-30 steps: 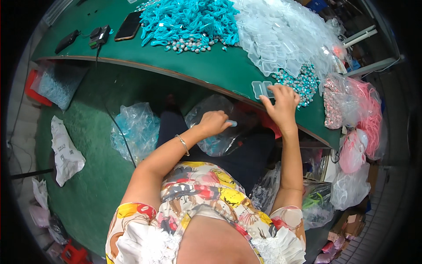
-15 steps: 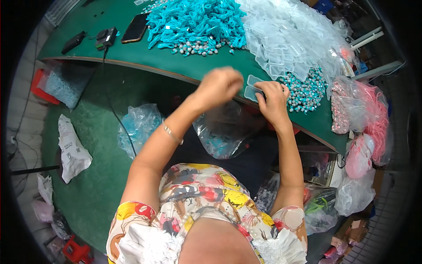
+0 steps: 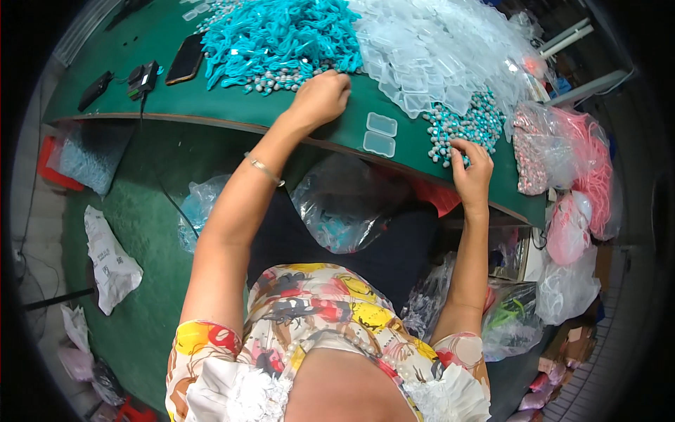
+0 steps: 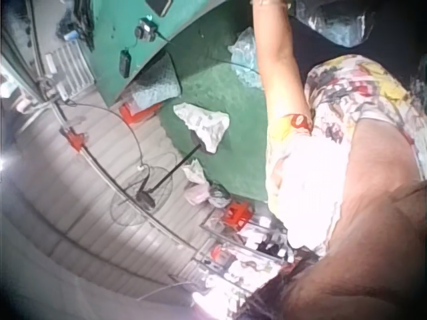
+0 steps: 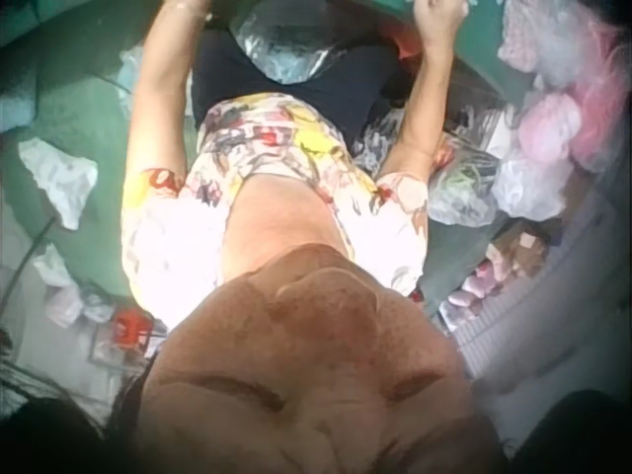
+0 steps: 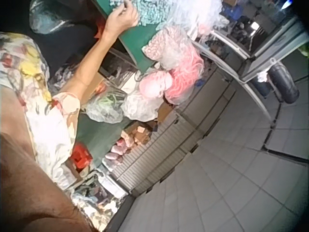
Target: The person sits at a low green table and assembles keychains by placing teal plastic charms and small beads into clear plastic cases. They pick up the components from piles on the table, insert them into the cases, and close the lids, repeating the process for multiple units.
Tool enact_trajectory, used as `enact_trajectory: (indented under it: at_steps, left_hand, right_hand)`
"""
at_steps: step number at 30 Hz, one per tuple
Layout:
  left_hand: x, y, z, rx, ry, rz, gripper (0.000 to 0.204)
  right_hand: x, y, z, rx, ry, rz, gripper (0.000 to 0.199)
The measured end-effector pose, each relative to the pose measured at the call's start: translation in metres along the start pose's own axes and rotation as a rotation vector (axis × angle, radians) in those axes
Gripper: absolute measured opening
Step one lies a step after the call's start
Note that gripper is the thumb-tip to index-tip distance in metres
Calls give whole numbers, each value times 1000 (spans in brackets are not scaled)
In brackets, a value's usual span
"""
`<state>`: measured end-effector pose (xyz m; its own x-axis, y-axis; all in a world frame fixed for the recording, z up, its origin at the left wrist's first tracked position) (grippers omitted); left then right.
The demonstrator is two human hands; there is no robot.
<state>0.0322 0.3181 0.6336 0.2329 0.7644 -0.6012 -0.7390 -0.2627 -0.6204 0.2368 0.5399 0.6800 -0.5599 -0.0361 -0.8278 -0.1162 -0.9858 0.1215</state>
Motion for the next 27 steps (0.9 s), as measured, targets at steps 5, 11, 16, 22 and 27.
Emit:
enact_trajectory:
  at_steps: [5,11,16,22,27]
  left_hand:
    - [4,-3,-13,-16,153,-51,14]
    - [0,-11,-15,-68,47,-63,11]
    - [0,-13,-27,-67,-44,-198,13]
    - [11,-54,-47,-76,8,-510,14]
    - [28,-68,-54,-78,51,-252,10]
  right_hand:
    - [9,21,-13,-51,25,-174,11]
    - [21,42,-6,-121,39,-330,10]
    - [19,52,-1,-90,3,-98,9]
    - [22,100,2,-272,-30,47,12]
    - [33,116,7,-387,-13,-59,10]
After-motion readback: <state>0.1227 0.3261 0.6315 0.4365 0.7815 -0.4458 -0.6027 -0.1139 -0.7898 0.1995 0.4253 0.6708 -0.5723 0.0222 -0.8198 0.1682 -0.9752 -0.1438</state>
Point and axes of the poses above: each hand's wrist, its own z-axis towards the middle knuckle, its own x-axis out of the palm, y = z × x, the point moved 8 cm from there along z, towards the middle knuckle, and after that the axes turned 14 degrees about -z, right-handed, at the moved point
